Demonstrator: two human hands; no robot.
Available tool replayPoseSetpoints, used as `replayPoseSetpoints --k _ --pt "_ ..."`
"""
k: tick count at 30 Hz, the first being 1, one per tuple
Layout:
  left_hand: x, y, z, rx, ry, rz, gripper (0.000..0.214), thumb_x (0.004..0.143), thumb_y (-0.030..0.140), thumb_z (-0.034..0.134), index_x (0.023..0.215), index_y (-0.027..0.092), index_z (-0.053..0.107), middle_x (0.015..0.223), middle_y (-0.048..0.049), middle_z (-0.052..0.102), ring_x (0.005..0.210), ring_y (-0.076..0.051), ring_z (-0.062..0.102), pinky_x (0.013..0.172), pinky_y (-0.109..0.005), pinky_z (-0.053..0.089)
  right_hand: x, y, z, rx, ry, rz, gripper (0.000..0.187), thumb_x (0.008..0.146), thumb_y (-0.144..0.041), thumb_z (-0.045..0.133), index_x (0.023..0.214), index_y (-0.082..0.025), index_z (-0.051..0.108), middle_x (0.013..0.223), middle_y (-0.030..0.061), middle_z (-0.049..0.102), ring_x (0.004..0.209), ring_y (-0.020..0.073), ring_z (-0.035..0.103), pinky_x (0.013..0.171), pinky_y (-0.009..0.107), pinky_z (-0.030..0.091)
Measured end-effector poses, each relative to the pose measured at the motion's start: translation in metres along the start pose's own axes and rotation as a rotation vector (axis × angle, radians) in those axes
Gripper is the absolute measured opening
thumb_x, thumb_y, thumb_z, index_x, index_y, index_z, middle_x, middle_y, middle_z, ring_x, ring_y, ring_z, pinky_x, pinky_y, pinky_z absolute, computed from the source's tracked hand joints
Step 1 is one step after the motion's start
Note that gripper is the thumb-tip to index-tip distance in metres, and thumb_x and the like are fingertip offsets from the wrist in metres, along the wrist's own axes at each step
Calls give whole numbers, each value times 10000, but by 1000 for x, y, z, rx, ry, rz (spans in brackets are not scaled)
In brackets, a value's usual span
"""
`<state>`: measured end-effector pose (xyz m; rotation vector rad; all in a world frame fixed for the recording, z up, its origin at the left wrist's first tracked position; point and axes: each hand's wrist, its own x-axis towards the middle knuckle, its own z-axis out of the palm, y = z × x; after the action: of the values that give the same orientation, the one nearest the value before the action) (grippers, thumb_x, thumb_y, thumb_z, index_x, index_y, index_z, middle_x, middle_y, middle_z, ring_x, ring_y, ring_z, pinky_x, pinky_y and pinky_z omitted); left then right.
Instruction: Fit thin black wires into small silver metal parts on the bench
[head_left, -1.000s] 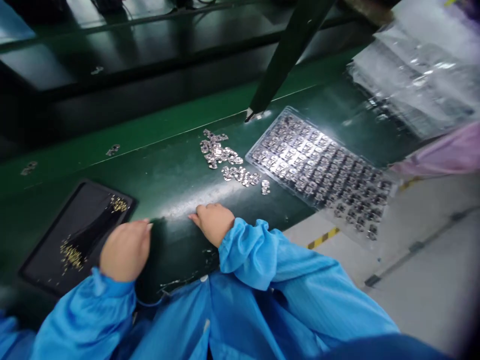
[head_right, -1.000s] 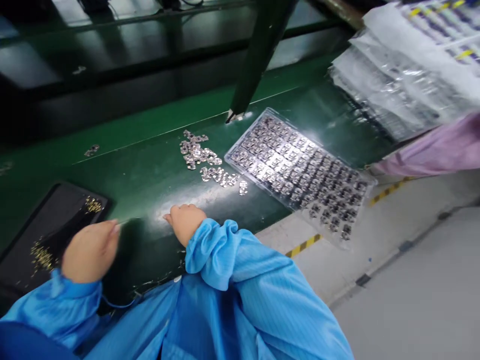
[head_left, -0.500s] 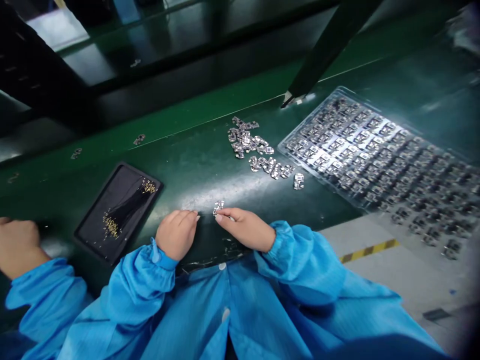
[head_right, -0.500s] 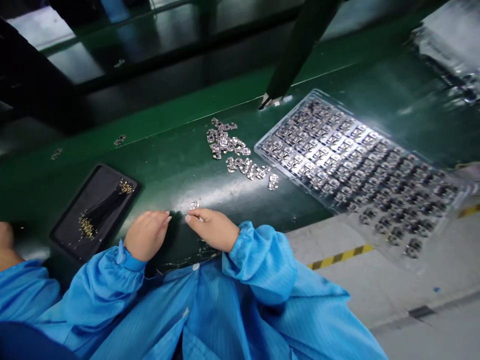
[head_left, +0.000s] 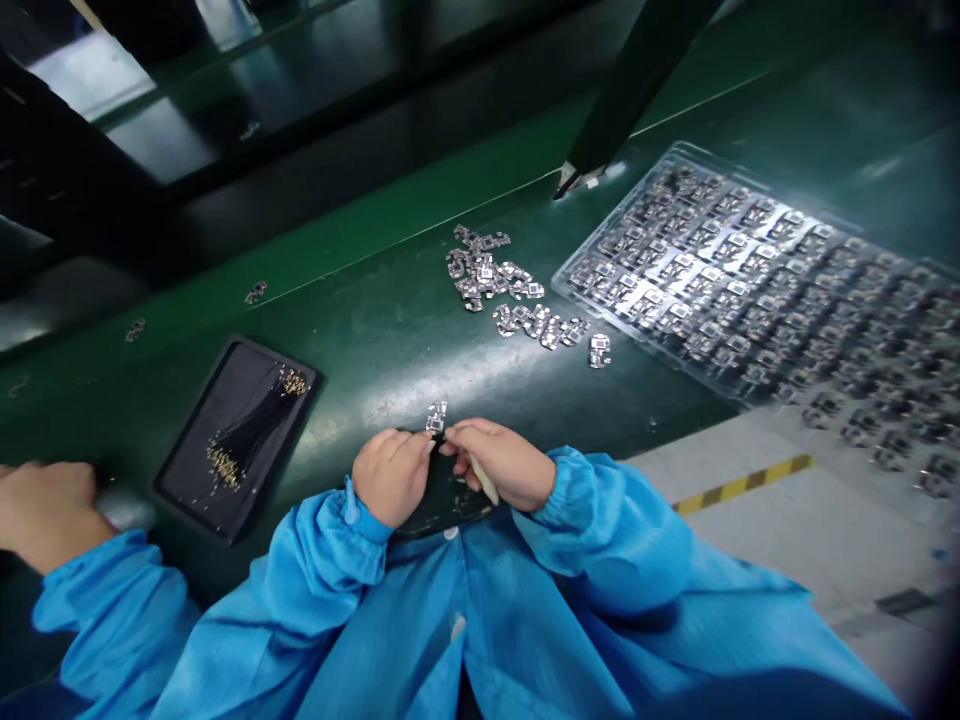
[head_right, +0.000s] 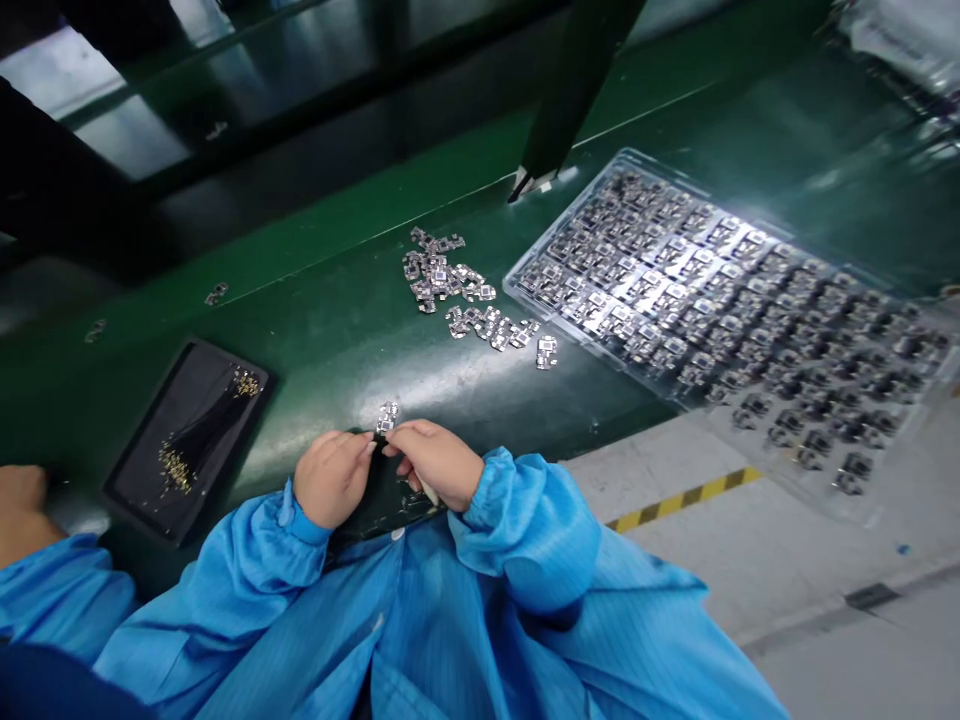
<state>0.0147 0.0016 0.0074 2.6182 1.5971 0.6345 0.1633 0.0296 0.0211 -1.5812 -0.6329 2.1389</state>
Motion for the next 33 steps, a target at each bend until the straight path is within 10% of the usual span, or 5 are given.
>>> replayPoseSetpoints --k 5,15,26,33 --pt "5 -9 14 76 -37 -67 133 797 182 443 798 176 576 714 -24 619 721 -150 541 686 -281 423 17 1 -5 175 236 -239 204 702 -394 525 745 -195 510 640 -36 569 440 71 476 392 200 362" --pt "6 -11 21 153 -103 -74 155 805 213 439 813 179 590 706 -26 605 725 -165 517 637 -288 370 34 18 -2 -289 595 -1031 220 838 -357 368 954 -205 478 812 31 663 731 137 615 710 311 483" --pt "7 -9 21 180 -99 -78 157 804 215 442 812 183 595 700 -23 603 721 -162 516 631 -286 352 41 23 -2 -456 582 -1192 161 843 -275 388 967 -218 475 817 22 672 786 135 618 693 275 499" --pt "5 -12 21 178 -100 -57 188 800 204 413 785 176 599 728 -39 607 724 -181 512 617 -294 373 30 2 6 -994 449 -1237 355 871 -326 270 767 -185 579 709 50 661 678 145 601 659 257 445"
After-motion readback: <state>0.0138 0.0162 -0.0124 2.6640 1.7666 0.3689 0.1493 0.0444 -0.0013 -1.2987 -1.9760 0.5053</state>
